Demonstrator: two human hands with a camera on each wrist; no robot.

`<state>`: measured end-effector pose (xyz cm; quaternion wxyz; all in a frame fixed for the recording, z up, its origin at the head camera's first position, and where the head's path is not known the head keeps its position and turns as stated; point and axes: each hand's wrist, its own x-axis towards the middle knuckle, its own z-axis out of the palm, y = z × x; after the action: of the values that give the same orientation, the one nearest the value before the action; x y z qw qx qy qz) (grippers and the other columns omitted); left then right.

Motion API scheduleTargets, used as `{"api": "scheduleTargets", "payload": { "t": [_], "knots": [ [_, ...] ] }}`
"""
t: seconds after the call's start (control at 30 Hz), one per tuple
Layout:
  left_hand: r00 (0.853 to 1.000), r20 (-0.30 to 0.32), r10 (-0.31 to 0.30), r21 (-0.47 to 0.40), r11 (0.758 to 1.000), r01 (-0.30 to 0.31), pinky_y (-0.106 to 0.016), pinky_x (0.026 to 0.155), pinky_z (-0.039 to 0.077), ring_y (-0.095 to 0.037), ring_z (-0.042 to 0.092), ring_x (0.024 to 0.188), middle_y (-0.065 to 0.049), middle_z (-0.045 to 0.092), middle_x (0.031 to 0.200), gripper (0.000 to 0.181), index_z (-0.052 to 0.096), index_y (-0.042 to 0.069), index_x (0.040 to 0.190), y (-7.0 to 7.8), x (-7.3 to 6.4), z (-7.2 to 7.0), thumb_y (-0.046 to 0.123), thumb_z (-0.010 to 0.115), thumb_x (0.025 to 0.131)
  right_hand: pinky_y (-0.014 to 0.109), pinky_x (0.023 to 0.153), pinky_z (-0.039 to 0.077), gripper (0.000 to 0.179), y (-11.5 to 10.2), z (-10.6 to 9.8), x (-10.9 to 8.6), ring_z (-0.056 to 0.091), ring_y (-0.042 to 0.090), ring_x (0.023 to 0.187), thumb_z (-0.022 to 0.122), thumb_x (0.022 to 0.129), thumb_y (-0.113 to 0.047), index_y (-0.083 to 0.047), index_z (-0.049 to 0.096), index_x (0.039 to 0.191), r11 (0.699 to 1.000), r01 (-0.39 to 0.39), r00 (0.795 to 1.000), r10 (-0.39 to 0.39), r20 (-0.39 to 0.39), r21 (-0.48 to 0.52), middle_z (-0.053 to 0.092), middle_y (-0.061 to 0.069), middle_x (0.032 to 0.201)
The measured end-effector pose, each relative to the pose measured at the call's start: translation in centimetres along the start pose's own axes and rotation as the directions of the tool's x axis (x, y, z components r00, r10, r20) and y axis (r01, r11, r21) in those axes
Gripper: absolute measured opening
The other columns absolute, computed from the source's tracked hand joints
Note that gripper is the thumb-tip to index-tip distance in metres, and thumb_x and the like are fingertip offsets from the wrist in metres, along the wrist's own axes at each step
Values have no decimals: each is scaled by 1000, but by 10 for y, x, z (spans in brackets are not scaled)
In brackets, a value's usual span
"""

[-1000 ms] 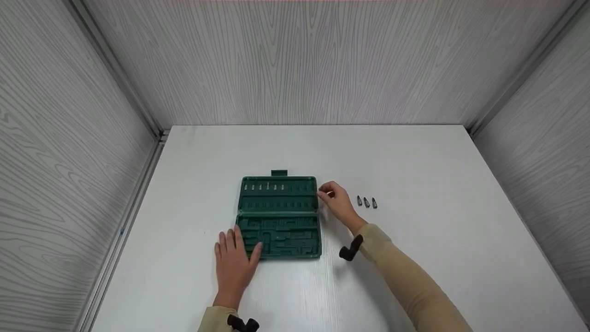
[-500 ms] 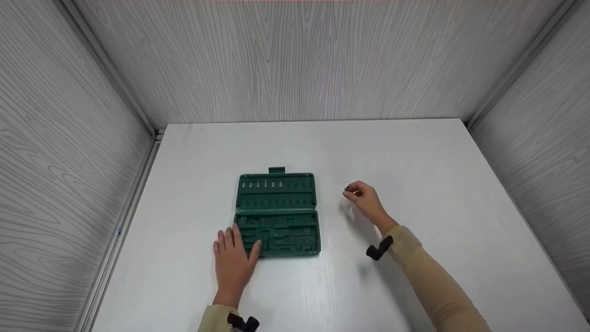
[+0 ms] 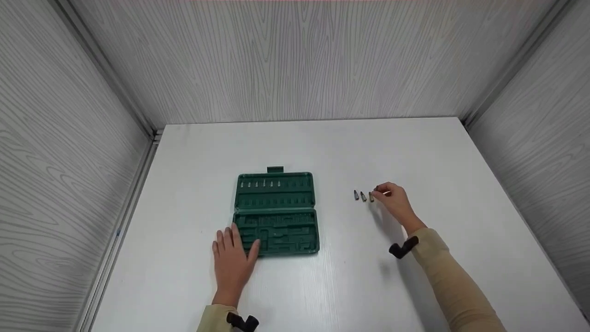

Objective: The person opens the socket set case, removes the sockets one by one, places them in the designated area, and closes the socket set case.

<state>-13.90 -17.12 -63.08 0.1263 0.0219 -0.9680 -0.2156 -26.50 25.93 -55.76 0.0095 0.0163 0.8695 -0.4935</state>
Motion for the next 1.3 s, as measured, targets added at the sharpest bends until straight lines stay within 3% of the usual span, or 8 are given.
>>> {"api": "scheduleTargets", "payload": {
  "t": [0.33,0.53,0.73,1.3],
  "knots": [
    [1000,-5,2,-12,1000,-2,-53,108,10,-41,16,136,-27,31,142,86,22,-2,146,0,1,2,62,38,90,29,68,43,20,18,-17,4,54,27,87,63,89,-13,5,62,98,982,-58,997,65,34,-179,60,18,102],
    [1000,1,1,-13,1000,-1,-52,108,9,-41,15,136,-26,30,143,87,22,-1,146,-1,2,2,63,37,90,29,67,46,20,25,-13,8,55,26,86,62,89,-11,7,63,98,976,-97,991,112,68,-196,60,19,100],
    [1000,6,-3,-14,1000,3,-53,108,11,-41,15,136,-26,30,143,87,21,-1,146,0,1,2,64,37,90,36,77,45,21,27,-11,12,56,28,91,62,88,-9,8,65,99,974,-110,989,128,78,-198,61,21,103],
    [1000,-1,-1,-24,1000,1,-53,108,11,-42,16,136,-27,30,143,87,23,-1,146,0,1,3,62,39,90,42,88,41,23,27,-7,13,51,31,101,60,91,-16,2,64,105,966,-145,987,157,37,-215,58,18,106]
  ]
}}
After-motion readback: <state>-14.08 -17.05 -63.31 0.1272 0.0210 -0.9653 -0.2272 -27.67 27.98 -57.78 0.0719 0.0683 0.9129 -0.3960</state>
